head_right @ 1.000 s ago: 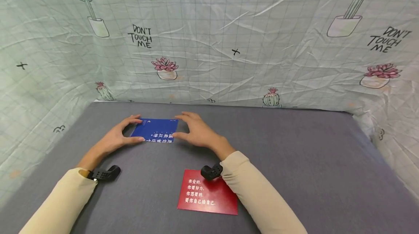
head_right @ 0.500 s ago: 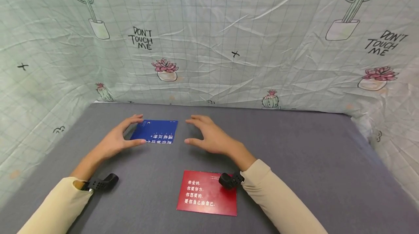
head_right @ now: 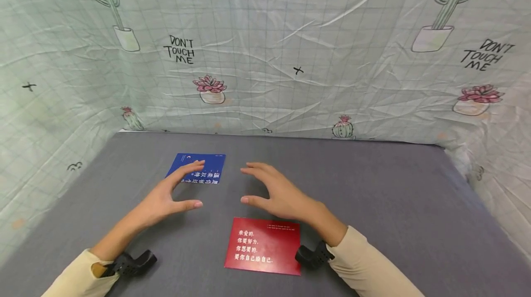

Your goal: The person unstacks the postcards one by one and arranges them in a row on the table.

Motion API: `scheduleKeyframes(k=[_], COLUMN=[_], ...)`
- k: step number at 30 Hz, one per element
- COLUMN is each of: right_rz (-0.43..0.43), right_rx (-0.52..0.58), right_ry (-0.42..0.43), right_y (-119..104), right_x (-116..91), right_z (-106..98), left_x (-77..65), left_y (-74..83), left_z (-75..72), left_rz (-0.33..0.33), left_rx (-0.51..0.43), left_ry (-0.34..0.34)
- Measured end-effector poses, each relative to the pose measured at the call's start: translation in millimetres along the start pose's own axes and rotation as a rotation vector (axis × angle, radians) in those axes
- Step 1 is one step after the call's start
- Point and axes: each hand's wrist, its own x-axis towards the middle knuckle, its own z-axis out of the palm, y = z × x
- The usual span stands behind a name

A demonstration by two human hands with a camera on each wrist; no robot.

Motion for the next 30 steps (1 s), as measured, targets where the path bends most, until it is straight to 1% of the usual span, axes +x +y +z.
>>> scheduleKeyframes(k=[5, 10, 20, 24, 30], right_rz=[-0.01, -0.027, -0.051, -0.044, -0.06], right_rx=[0.02, 0.024, 0.022, 0.027, 0.015], right_ry=[0.005, 0.009, 0.039, 0.052, 0.074], right_y=[0.5, -0.1, 1.8, 2.0, 3.9], right_x=[-20.6, -37.7, -67.0, -76.2, -88.0], right_z=[-0.9, -1.6, 1.5, 3.1, 5.6], left_x=[-7.8, -14.4, -22.9, -25.5, -28.3], left_y=[12.2, 19.1, 24.9, 25.6, 25.7], left_z=[15.4, 28.6, 51.9, 58.0, 65.2], left_rz=[0.022, 0.07, 0.113, 0.121, 0.12], left_rx=[-0.047, -0.1, -0.099, -0.096, -0.101], left_ry=[-0.039, -0.069, -0.132, -0.148, -0.163])
